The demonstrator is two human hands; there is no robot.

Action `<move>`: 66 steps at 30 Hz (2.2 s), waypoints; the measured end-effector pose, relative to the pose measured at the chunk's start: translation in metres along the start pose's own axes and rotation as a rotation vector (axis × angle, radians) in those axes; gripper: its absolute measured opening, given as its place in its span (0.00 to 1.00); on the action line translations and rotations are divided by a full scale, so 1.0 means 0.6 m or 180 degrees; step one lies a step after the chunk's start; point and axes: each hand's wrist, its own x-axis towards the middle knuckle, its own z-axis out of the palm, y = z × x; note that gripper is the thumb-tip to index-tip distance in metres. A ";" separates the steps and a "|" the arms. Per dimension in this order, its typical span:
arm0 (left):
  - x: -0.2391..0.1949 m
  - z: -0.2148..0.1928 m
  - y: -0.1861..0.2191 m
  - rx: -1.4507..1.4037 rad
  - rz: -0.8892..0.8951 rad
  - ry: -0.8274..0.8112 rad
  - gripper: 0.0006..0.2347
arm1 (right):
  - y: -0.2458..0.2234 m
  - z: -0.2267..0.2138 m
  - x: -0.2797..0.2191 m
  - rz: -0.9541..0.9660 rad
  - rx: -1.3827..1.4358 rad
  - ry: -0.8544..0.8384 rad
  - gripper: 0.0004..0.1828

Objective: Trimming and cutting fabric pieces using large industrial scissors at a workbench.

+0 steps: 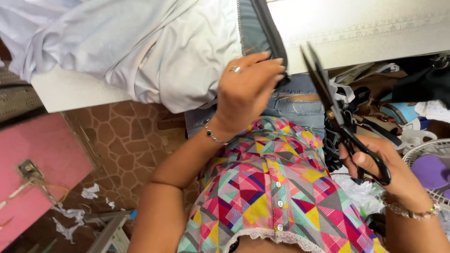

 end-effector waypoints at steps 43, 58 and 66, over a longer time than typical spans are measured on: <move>-0.018 0.003 -0.020 0.0147 0.0504 0.0036 0.03 | -0.045 0.092 0.071 0.0242 -0.0491 0.0400 0.25; -0.034 -0.010 -0.004 -0.0162 0.0441 -0.0206 0.05 | -0.063 0.103 0.104 0.0077 -0.0312 0.0312 0.25; -0.034 0.005 -0.005 -0.0150 0.0380 0.0051 0.05 | -0.061 0.114 0.106 -0.0208 0.0179 0.0487 0.21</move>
